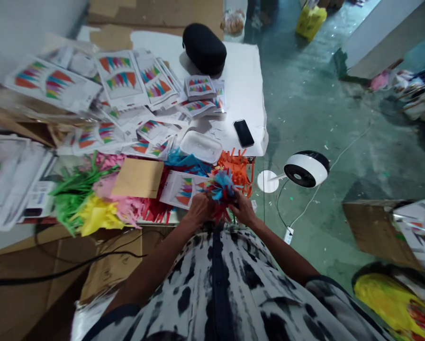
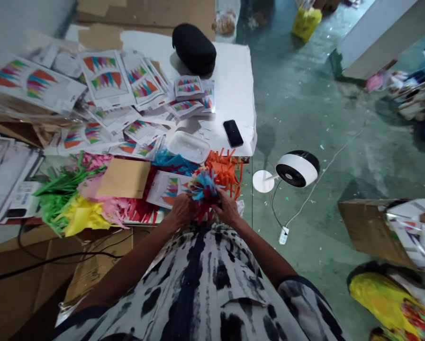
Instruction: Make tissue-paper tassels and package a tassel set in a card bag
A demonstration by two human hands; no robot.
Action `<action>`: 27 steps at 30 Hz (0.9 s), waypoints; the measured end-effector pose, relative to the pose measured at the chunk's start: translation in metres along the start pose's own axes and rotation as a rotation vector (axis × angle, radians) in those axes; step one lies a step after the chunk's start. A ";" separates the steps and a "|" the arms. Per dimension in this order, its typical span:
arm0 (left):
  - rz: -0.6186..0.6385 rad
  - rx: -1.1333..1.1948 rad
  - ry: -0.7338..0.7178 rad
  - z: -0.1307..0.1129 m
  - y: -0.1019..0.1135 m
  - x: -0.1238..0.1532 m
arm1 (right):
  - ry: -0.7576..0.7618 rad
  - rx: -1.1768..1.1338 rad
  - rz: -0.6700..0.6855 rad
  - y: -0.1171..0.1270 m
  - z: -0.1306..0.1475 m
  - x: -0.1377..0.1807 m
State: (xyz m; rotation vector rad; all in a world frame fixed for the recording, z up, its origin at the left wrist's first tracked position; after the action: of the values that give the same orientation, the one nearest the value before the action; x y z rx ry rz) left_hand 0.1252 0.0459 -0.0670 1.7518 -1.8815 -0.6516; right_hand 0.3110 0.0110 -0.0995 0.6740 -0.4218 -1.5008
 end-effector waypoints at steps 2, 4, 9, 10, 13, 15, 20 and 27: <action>0.044 -0.143 -0.089 -0.009 0.000 -0.005 | 0.043 0.100 0.042 -0.004 0.004 0.005; 0.084 -0.332 -0.204 -0.019 -0.003 -0.006 | 0.021 0.223 0.149 -0.014 0.007 0.011; 0.158 -0.445 -0.341 -0.030 -0.031 0.005 | -0.131 0.285 0.323 -0.031 0.012 0.015; 0.173 -0.429 -0.351 -0.031 -0.038 0.008 | -0.163 0.260 0.334 -0.032 0.010 0.013; 0.199 -0.361 -0.372 -0.034 -0.053 0.015 | -0.269 0.140 0.334 -0.031 -0.002 -0.001; 0.199 -0.301 -0.377 -0.036 -0.055 0.016 | -0.351 0.003 0.308 -0.031 -0.011 -0.010; -0.019 -0.111 -0.222 -0.025 -0.028 0.017 | -0.569 -0.460 0.187 -0.041 -0.020 -0.010; -0.783 0.805 0.874 0.078 0.011 0.052 | -0.759 -0.855 0.060 -0.054 -0.012 0.012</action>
State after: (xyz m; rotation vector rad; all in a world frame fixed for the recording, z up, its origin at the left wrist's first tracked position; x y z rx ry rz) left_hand 0.0638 -0.0036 -0.1178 2.6558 -0.8159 0.7049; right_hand 0.2784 0.0041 -0.1448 -0.5965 -0.3070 -1.6533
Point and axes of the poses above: each hand's wrist, its own x-axis away from the middle knuckle, its own y-axis out of the back of the hand, z = x × y, the point moved 7 cm from there along -x, towards the middle knuckle, and after that the axes turned 14 degrees about -z, right-handed, at the moved point
